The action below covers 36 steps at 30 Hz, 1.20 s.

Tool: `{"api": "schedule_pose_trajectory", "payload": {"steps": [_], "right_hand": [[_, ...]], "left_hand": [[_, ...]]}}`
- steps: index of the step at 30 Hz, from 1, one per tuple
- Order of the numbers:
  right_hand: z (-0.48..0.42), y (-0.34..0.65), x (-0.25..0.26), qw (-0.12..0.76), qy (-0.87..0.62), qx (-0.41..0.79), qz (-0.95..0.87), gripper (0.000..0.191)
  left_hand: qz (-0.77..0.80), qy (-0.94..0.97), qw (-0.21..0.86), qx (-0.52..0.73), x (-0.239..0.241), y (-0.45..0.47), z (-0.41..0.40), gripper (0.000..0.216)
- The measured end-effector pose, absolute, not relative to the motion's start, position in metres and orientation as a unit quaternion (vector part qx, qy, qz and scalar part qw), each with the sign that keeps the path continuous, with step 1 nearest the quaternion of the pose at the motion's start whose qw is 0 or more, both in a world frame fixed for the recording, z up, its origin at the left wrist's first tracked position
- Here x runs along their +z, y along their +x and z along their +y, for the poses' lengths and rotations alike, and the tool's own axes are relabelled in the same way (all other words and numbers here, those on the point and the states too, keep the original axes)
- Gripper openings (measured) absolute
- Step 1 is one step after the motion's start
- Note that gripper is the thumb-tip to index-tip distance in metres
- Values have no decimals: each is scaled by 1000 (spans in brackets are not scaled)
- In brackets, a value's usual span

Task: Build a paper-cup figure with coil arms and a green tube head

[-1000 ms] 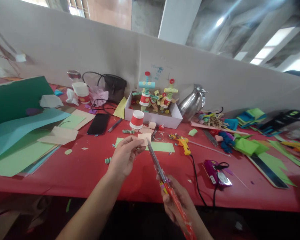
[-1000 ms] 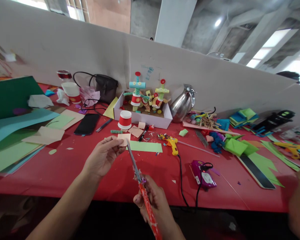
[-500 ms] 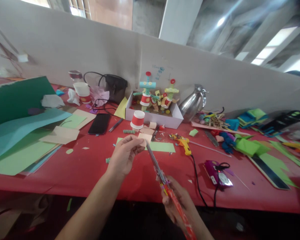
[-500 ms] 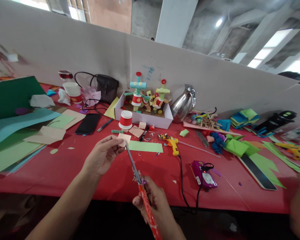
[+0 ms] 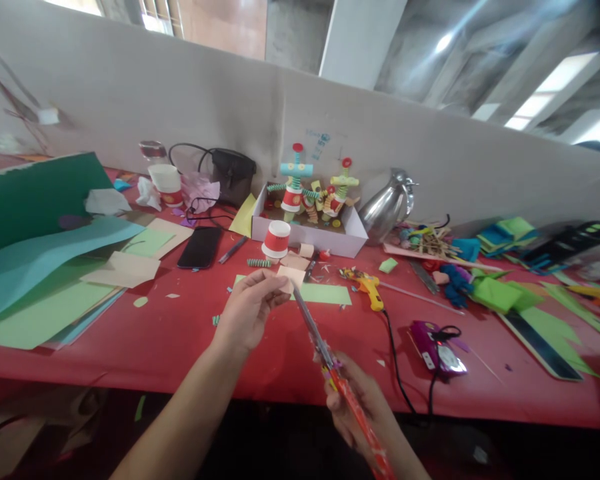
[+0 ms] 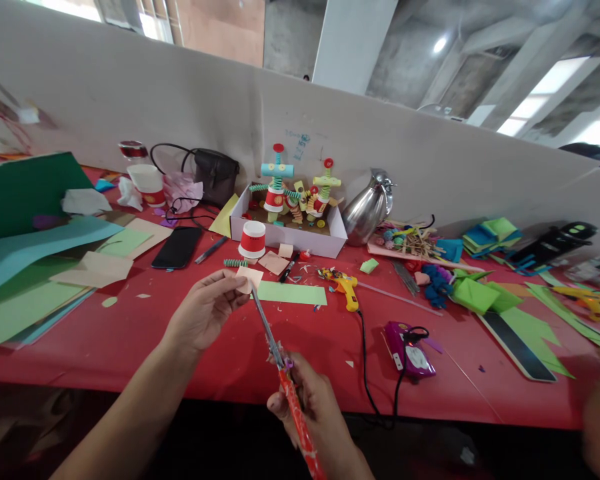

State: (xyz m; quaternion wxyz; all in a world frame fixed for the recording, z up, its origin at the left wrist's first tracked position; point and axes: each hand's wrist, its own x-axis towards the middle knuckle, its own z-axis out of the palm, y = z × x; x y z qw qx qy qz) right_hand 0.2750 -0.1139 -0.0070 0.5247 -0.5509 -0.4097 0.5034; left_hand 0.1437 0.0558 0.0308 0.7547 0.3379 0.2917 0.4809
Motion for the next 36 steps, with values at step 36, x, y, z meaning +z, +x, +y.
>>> {"api": "schedule_pose_trajectory", "payload": {"steps": [36], "right_hand": [[-117,243,-11,570,-567,462,-375,59]], "left_hand": [[280,327,771,469,28,151,31,13]]}}
